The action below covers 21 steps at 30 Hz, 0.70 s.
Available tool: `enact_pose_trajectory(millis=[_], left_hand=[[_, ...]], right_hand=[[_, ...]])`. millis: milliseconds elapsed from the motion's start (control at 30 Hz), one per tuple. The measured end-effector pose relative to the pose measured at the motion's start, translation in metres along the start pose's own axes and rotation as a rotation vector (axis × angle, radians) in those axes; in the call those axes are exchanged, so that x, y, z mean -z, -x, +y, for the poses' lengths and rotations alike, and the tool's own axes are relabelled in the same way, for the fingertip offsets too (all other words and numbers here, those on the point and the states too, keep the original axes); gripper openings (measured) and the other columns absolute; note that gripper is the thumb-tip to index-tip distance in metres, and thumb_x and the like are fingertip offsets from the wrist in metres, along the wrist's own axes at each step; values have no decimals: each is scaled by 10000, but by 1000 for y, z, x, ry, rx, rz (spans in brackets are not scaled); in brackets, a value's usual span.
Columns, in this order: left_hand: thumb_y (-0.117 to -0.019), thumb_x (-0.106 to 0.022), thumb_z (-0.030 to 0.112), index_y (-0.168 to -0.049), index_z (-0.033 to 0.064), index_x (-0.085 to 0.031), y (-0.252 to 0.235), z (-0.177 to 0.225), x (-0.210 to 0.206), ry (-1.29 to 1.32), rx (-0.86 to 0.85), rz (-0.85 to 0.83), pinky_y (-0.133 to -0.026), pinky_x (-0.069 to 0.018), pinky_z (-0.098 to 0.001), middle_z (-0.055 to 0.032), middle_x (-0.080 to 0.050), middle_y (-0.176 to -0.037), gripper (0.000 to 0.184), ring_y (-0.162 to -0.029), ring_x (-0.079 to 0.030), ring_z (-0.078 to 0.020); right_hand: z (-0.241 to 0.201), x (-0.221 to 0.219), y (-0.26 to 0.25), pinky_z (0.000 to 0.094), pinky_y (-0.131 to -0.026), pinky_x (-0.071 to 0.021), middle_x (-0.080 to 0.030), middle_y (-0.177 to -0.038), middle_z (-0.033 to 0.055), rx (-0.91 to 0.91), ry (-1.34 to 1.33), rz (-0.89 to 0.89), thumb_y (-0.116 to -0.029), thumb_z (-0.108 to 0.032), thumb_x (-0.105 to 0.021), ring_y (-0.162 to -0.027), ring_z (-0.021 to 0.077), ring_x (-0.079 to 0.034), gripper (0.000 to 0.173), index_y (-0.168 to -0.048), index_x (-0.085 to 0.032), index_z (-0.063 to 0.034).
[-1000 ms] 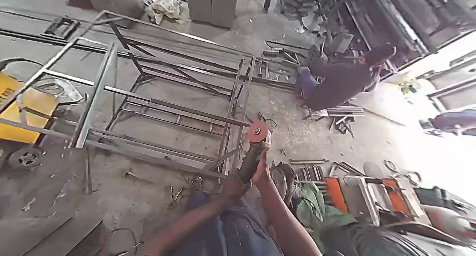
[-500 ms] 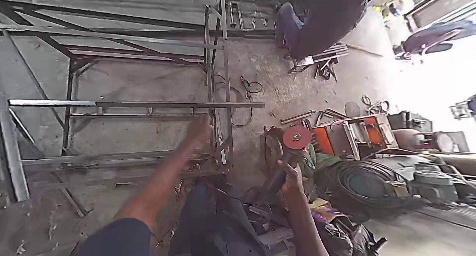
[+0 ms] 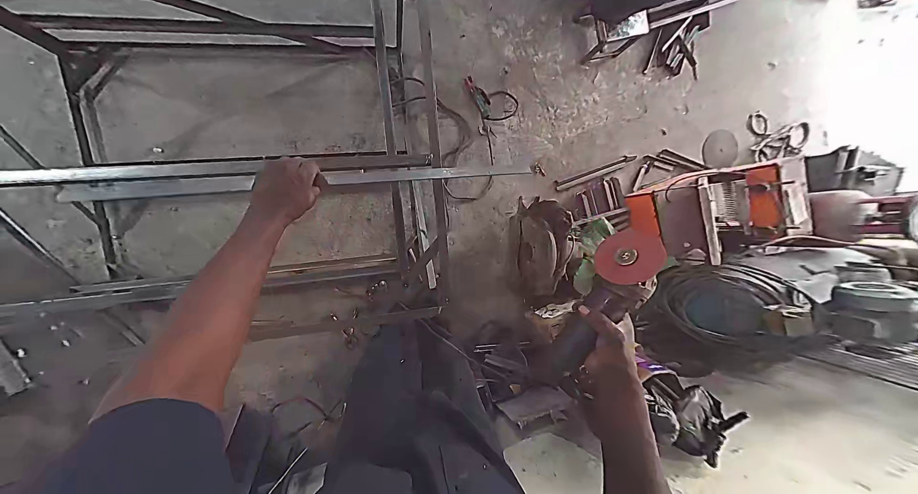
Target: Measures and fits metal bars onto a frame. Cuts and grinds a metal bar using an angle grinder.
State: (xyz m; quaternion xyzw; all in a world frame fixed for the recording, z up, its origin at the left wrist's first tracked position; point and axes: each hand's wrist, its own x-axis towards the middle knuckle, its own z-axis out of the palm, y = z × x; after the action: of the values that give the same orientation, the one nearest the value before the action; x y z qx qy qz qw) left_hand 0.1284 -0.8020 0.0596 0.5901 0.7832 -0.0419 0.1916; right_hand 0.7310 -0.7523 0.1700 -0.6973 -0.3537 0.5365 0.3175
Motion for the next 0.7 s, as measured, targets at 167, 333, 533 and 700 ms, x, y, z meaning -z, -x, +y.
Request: enact_pose_trajectory(millis=[167, 333, 533, 700], left_hand=[[-1001, -594, 225, -1230, 22, -611, 101, 5, -14, 41, 60, -136, -731, -553, -675, -247, -691, -1054, 306, -920, -704, -463], [-968, -650, 213, -1253, 10, -616, 203, 0, -65, 105, 181, -202, -746, -555, -660, -251, -701, -1014, 353, -904, -705, -465], [-923, -689, 117, -1380, 1, -540, 245, -16, -122, 138, 252, -296, -1037, -472, -642, -283, -600, -1325, 495, -1258, -576, -476], [-853, -763, 134, -1384, 59, -570, 239, -24, -122, 89, 223, -389, -1055, -447, -660, -256, -590, -1359, 570, -1301, -532, -479]], right_hand=[[-22, 3, 1, 431, -659, -648, -690, -942, 100, 14, -31, 27, -777, -198, -764, -752, 227, -726, 659, -1338, -449, -55], [-34, 15, 8, 403, -674, -641, -690, -938, 98, 8, 1, 48, -814, -177, -726, -750, 219, -721, 623, -1355, -438, -65], [-39, 21, 25, 391, -702, -642, -697, -1014, 105, 31, 178, 17, -712, -195, -812, -812, 205, -725, 758, -1367, -460, -48], [-28, 19, 28, 441, -727, -643, -690, -1084, 143, 3, 307, -68, -653, -234, -866, -864, 251, -727, 861, -1391, -470, -39]])
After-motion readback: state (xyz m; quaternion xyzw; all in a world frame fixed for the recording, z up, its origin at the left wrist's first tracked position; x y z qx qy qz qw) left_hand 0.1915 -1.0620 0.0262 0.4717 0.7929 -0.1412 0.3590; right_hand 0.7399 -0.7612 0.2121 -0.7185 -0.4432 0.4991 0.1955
